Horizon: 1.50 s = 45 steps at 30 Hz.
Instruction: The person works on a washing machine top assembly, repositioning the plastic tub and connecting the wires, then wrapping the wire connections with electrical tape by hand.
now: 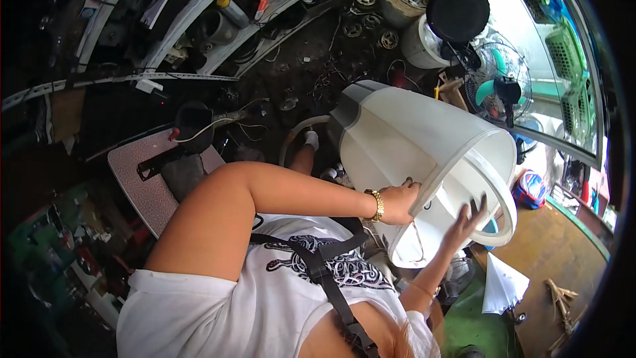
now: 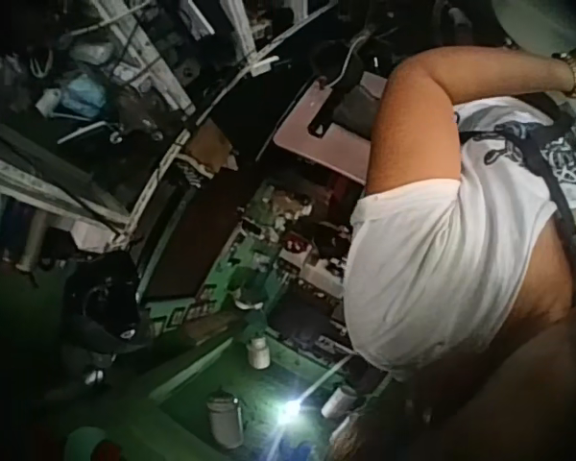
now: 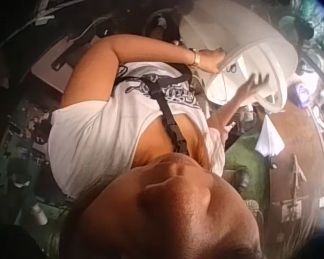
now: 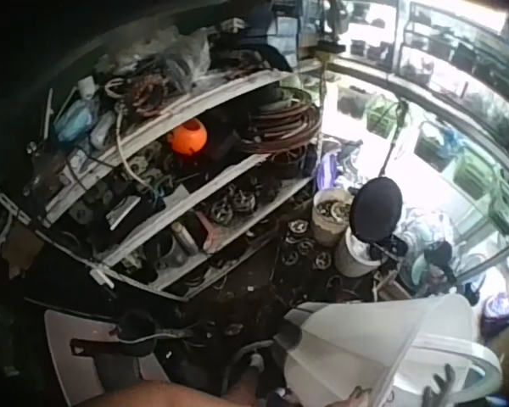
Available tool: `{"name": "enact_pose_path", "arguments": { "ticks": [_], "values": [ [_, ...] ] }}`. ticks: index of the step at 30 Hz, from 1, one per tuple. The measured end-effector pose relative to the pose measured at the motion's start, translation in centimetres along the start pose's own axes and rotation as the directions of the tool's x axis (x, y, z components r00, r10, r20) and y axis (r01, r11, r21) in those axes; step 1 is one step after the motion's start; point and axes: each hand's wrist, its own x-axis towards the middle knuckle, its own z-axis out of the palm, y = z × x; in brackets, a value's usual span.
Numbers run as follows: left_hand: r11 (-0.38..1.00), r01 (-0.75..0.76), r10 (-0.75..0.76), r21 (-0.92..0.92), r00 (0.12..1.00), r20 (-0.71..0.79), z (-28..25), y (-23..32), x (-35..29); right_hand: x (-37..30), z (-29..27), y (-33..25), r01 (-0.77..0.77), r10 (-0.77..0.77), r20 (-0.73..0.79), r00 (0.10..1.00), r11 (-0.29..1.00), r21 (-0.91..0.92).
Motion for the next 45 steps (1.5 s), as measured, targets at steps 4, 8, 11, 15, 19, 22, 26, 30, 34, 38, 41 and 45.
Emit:
{"name": "enact_pose_path", "arguments": {
  "ticks": [4,8,11,15,19,22,26,30,34,38,41,45],
  "values": [
    [0.994,-0.111,0.111,-0.025,0.993,0.041,1.9,0.4,1.1,1.2,4.8,-3.0,-0.156,0.106,0.207,0.973,0.957,0.245],
    [0.95,-0.31,0.307,0.035,0.949,0.079,3.0,-1.9,2.7,1.5,5.1,-1.8,0.046,-0.04,0.041,0.998,0.989,-0.142],
    [0.927,-0.352,0.375,-0.132,0.889,0.261,-0.6,-4.3,4.5,1.5,4.0,-0.9,0.001,0.001,0.028,1.0,0.997,-0.084],
    [0.952,-0.283,0.289,-0.116,0.956,0.04,-5.9,-14.4,9.1,2.1,0.2,1.9,0.027,-0.035,-0.021,0.999,0.944,-0.329],
    [0.978,0.02,0.052,0.207,0.941,-0.334,-15.4,-27.5,12.4,2.8,-2.8,4.0,-0.138,0.105,-0.169,0.98,0.972,-0.193],
    [0.904,0.243,-0.074,0.353,0.9,-0.43,-22.2,-34.4,13.9,3.1,-6.9,7.7,-0.267,0.189,-0.264,0.946,0.916,-0.299],
    [0.788,0.319,-0.106,0.527,0.913,-0.395,-28.0,-39.9,14.6,2.7,-8.1,6.4,-0.282,0.201,-0.229,0.952,0.866,-0.412],
    [0.744,0.347,-0.17,0.571,0.925,-0.341,-32.4,-41.6,15.9,2.4,-8.4,6.2,-0.313,0.196,-0.296,0.935,0.85,-0.425],
    [0.699,0.367,-0.169,0.614,0.919,-0.356,-35.1,-45.2,19.6,1.6,-11.5,8.3,-0.351,0.161,-0.406,0.899,0.821,-0.451],
    [0.691,0.305,-0.094,0.655,0.937,-0.337,-36.1,-48.3,25.1,1.6,-11.6,6.9,-0.435,0.209,-0.533,0.82,0.832,-0.344],
    [0.671,0.258,-0.045,0.695,0.95,-0.309,-35.8,-51.8,30.1,1.2,-12.0,6.9,-0.44,0.247,-0.451,0.858,0.807,-0.394],
    [0.582,0.22,0.034,0.783,0.955,-0.294,-33.2,-57.6,36.4,1.4,-10.3,5.4,-0.471,0.253,-0.484,0.838,0.783,-0.407]
  ]
}}
